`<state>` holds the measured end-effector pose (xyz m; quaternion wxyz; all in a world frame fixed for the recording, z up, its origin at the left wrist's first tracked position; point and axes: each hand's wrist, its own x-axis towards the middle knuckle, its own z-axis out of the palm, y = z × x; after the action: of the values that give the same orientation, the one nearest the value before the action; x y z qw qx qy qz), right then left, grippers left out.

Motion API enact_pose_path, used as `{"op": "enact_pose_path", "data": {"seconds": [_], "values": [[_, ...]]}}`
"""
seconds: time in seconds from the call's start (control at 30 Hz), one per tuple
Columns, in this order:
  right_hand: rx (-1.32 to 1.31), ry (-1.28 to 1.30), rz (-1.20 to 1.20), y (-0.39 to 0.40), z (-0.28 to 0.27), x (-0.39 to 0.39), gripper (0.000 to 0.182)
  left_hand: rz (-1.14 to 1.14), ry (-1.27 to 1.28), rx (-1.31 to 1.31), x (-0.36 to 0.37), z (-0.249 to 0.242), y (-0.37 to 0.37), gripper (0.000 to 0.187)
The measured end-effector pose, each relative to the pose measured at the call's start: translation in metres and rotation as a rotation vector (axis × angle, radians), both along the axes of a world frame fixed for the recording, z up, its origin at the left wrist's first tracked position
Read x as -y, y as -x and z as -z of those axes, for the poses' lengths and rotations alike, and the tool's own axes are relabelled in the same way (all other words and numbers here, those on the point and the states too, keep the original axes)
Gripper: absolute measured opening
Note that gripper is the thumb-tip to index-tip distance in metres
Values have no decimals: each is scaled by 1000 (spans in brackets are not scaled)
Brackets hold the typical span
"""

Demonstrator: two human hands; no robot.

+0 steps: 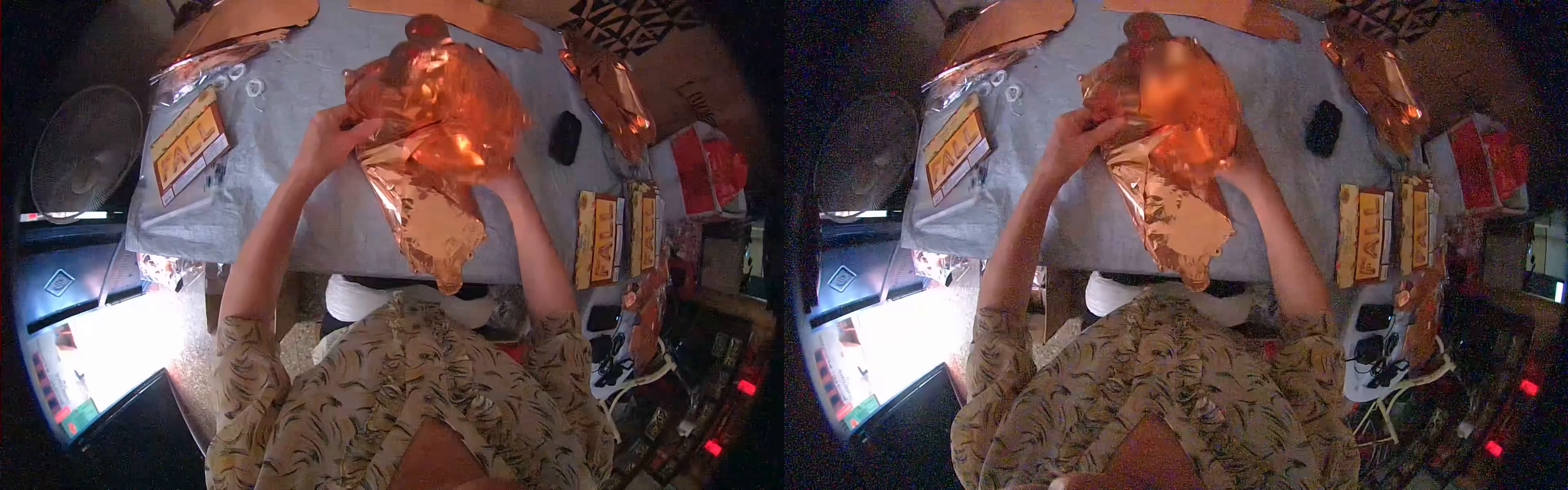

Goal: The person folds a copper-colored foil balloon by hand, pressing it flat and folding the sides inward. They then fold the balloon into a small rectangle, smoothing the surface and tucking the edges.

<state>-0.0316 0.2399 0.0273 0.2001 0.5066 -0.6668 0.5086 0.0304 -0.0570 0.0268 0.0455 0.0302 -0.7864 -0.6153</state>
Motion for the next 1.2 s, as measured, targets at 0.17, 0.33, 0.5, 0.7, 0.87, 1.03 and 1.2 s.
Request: {"op": "enact_pose_path", "data": {"seconds": [0.17, 0.33, 0.5, 0.7, 0.87, 1.03, 1.2], "values": [[561, -353, 320, 8, -13, 29, 49, -35, 236, 19, 4, -12, 9, 33], [569, -252, 449, -13, 7, 42, 58, -93, -127, -28, 8, 6, 11, 45], [668, -283, 362, -49, -15, 46, 77, -216, 499, -383, 14, 15, -27, 49], [571, -442, 417, -53, -6, 54, 79, 4, 999, -276, -21, 18, -57, 66], [654, -354, 417, -50, -4, 54, 63, 134, 1098, -274, -23, 15, -55, 76], [629, -312, 412, -54, 1, 54, 58, 153, 1093, -299, -21, 14, -53, 75], [874, -406, 456, -58, 1, 49, 57, 191, 1101, -331, -13, 14, -41, 73]]}}
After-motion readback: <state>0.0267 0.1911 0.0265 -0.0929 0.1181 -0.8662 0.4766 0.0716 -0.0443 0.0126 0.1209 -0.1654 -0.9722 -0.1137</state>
